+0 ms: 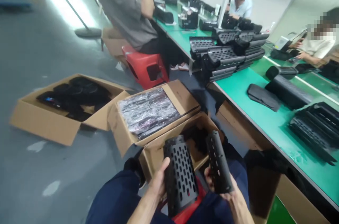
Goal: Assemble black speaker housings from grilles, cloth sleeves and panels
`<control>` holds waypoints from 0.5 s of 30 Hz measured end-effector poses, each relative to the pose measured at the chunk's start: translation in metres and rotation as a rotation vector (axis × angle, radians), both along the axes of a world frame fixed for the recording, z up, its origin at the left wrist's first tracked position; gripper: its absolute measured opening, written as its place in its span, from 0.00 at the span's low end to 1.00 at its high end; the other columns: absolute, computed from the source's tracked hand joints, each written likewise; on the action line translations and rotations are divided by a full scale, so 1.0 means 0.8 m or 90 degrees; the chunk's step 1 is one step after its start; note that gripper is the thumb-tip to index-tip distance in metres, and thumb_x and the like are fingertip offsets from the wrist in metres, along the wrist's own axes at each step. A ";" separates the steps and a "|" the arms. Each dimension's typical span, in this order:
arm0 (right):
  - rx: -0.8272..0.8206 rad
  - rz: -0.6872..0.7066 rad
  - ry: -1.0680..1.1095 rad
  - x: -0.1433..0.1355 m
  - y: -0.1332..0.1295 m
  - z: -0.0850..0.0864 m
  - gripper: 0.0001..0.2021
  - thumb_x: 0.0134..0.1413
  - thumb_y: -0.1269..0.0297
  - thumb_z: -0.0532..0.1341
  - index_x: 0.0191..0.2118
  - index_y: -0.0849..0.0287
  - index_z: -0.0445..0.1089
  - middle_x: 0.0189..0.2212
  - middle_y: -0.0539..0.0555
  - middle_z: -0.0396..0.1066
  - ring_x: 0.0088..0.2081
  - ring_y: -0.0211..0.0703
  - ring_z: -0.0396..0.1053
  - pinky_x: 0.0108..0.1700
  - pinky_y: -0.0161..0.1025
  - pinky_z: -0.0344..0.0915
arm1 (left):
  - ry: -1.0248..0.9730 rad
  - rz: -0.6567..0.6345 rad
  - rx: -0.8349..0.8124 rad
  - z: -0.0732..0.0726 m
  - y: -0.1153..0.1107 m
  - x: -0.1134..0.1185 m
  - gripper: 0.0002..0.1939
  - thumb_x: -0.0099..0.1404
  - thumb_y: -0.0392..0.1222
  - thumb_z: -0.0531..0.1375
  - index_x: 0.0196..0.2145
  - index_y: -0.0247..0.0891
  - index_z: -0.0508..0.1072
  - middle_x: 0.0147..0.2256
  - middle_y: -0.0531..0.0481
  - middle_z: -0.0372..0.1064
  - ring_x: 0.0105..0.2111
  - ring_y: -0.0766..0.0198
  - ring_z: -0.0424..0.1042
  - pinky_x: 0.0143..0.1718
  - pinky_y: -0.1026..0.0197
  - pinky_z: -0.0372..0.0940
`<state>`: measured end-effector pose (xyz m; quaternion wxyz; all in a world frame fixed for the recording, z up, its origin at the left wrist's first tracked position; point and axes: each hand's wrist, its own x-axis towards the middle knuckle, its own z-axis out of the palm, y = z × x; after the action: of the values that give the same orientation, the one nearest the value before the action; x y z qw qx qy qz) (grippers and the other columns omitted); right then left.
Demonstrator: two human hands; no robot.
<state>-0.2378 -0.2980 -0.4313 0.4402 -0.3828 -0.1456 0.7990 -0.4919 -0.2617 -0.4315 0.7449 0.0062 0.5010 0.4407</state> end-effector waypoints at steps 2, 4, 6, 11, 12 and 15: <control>0.058 -0.055 -0.183 0.029 -0.009 0.027 0.18 0.52 0.54 0.73 0.45 0.57 0.75 0.35 0.54 0.76 0.32 0.44 0.73 0.35 0.40 0.73 | 0.035 0.003 0.057 0.017 -0.002 0.030 0.35 0.51 0.50 0.75 0.54 0.38 0.73 0.43 0.41 0.82 0.43 0.43 0.82 0.44 0.48 0.77; 0.107 -0.126 -0.360 0.055 -0.017 0.049 0.17 0.53 0.56 0.71 0.48 0.54 0.74 0.40 0.55 0.77 0.40 0.50 0.75 0.47 0.46 0.73 | 0.062 -0.001 0.106 0.035 -0.001 0.055 0.39 0.47 0.50 0.77 0.55 0.40 0.72 0.43 0.43 0.82 0.41 0.45 0.82 0.43 0.50 0.76; 0.142 -0.176 -0.532 0.072 -0.024 0.061 0.19 0.51 0.58 0.69 0.50 0.52 0.74 0.42 0.54 0.77 0.46 0.54 0.75 0.55 0.50 0.69 | 0.096 -0.007 0.144 0.056 0.003 0.075 0.41 0.44 0.48 0.79 0.55 0.40 0.71 0.42 0.44 0.81 0.39 0.47 0.82 0.43 0.50 0.75; 0.185 -0.256 -0.698 0.061 -0.053 0.031 0.19 0.48 0.58 0.68 0.49 0.49 0.76 0.50 0.58 0.77 0.56 0.63 0.72 0.63 0.57 0.63 | 0.376 -0.109 0.314 0.109 0.010 0.118 0.41 0.44 0.48 0.78 0.55 0.40 0.72 0.47 0.39 0.79 0.51 0.41 0.77 0.54 0.46 0.69; 0.172 -0.270 -0.669 0.054 -0.063 0.016 0.19 0.50 0.55 0.68 0.50 0.47 0.76 0.52 0.58 0.77 0.57 0.64 0.71 0.64 0.57 0.63 | 0.460 -0.169 0.332 0.117 0.008 0.128 0.42 0.46 0.49 0.77 0.57 0.40 0.71 0.47 0.38 0.80 0.52 0.38 0.77 0.55 0.45 0.67; 0.089 -0.308 -0.535 0.038 -0.098 -0.032 0.21 0.51 0.45 0.68 0.52 0.41 0.76 0.51 0.54 0.79 0.58 0.67 0.73 0.61 0.59 0.68 | 0.672 -0.394 0.342 0.129 -0.008 0.160 0.44 0.54 0.49 0.70 0.66 0.40 0.62 0.48 0.35 0.79 0.53 0.36 0.76 0.55 0.44 0.65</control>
<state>-0.2071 -0.3761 -0.4569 0.5412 -0.6642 -0.2710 0.4387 -0.3637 -0.2679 -0.3287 0.4643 0.5499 0.6463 0.2536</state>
